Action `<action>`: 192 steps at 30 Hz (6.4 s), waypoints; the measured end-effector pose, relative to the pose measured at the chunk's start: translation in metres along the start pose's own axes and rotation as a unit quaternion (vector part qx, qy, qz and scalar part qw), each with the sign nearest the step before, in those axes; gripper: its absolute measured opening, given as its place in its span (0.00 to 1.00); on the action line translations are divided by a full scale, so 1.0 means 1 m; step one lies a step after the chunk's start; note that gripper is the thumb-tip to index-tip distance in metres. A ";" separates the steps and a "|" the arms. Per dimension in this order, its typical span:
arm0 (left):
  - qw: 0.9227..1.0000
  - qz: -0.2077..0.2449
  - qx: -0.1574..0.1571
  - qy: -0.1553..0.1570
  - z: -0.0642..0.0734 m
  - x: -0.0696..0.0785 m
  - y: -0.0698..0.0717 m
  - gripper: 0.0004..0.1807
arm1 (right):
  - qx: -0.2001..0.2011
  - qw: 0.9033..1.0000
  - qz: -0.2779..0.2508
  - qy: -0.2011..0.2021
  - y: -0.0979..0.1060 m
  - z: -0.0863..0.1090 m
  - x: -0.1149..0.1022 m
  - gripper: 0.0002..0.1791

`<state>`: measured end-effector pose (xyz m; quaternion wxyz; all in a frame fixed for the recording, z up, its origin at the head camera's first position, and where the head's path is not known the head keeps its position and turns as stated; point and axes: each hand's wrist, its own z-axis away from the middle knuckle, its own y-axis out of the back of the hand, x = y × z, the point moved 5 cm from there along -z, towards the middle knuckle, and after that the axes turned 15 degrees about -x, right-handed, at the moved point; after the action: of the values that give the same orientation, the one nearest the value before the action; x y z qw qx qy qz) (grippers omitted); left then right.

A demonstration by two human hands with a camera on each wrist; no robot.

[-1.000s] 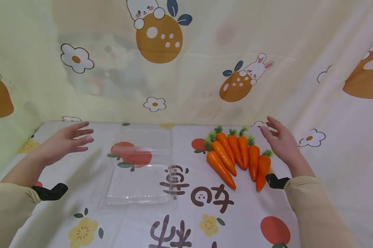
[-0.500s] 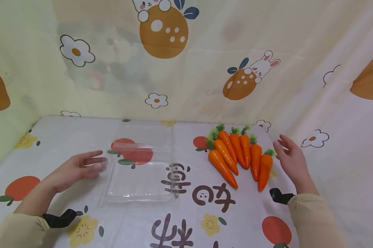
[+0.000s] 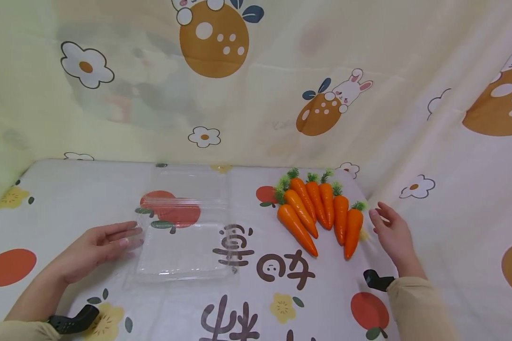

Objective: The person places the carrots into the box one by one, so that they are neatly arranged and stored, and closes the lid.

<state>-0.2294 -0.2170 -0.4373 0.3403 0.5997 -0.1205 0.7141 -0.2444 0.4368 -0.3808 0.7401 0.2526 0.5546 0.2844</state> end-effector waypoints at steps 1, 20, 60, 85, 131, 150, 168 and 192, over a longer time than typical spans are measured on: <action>1.000 -0.002 0.002 0.001 0.001 0.000 0.000 0.36 | -0.002 1.000 -0.003 -0.002 -0.001 0.000 0.002 0.48; 1.000 0.021 -0.013 0.006 0.000 0.000 -0.003 0.36 | -0.064 0.993 0.021 -0.101 -0.038 -0.017 0.020 0.49; 0.999 0.034 -0.012 0.010 0.000 -0.001 -0.003 0.37 | -0.008 0.995 0.004 -0.102 -0.015 -0.003 0.022 0.46; 0.999 0.032 -0.009 0.017 0.000 -0.001 -0.002 0.37 | -0.038 0.988 0.108 0.105 -0.024 0.009 -0.097 0.39; 0.999 0.038 -0.018 -0.021 -0.004 -0.001 0.000 0.36 | -0.430 0.796 0.302 0.300 -0.270 0.032 -0.311 0.30; 0.999 0.041 -0.016 -0.024 -0.002 -0.001 0.001 0.35 | -0.475 0.789 0.289 0.261 -0.301 0.027 -0.300 0.28; 0.999 0.041 -0.016 -0.024 -0.002 -0.001 0.000 0.35 | -0.472 0.790 0.303 0.248 -0.300 0.026 -0.291 0.28; 0.999 0.028 -0.017 -0.013 -0.002 -0.002 -0.001 0.36 | -0.416 0.837 0.220 0.278 -0.253 0.023 -0.284 0.24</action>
<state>-0.2301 -0.2161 -0.4394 0.3293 0.5994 -0.1537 0.7132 -0.2504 0.0563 -0.3569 0.5079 -0.0538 0.4962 0.7021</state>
